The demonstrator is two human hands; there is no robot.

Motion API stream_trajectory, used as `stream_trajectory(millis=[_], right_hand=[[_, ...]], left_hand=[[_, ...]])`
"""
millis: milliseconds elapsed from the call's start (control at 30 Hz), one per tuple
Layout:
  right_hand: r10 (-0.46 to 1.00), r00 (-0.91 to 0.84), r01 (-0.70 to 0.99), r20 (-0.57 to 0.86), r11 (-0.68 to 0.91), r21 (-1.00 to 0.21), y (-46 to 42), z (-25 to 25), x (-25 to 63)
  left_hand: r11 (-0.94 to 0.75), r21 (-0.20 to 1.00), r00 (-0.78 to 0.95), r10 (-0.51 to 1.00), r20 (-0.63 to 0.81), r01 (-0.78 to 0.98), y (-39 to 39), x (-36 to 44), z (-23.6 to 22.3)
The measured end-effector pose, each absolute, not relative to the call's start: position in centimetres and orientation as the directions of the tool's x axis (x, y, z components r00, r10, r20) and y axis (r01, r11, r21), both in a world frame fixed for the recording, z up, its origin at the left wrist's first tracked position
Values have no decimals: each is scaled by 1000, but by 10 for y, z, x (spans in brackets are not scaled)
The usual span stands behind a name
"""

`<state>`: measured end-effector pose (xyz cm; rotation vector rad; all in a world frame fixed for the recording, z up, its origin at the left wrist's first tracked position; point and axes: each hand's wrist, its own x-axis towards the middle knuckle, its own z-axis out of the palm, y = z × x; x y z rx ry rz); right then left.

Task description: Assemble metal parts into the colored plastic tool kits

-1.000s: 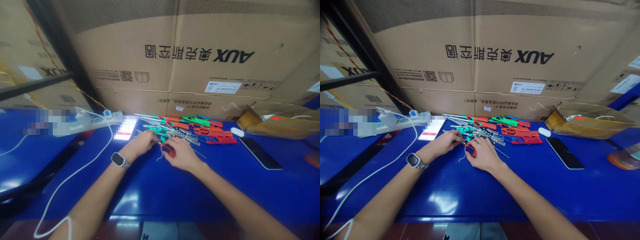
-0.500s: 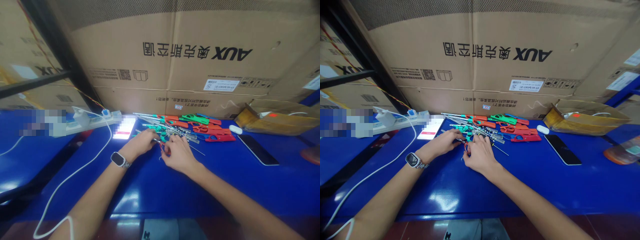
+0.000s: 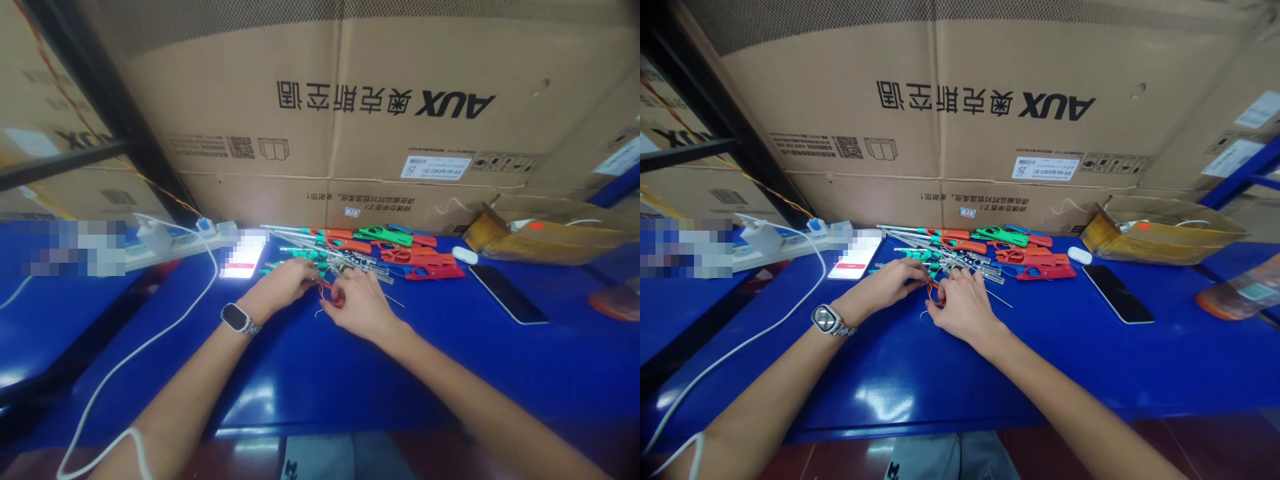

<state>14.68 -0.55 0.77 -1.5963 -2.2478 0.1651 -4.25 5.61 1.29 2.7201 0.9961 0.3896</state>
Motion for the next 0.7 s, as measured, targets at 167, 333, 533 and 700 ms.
stream_trajectory(millis=[167, 333, 533, 700], right_hand=[[942, -274, 907, 195, 320, -273, -5, 7, 142], [951, -247, 901, 186, 296, -316, -2, 12, 147], [950, -237, 894, 204, 296, -337, 6, 18, 168], [957, -215, 880, 193, 276, -386, 5, 16, 182]], left_hand=[[-742, 317, 732, 658, 177, 590, 56, -42, 11], [-734, 306, 726, 668, 161, 607, 55, -41, 13], [-740, 297, 731, 662, 164, 603, 56, -42, 12], [-747, 292, 734, 655, 178, 597, 57, -41, 10]])
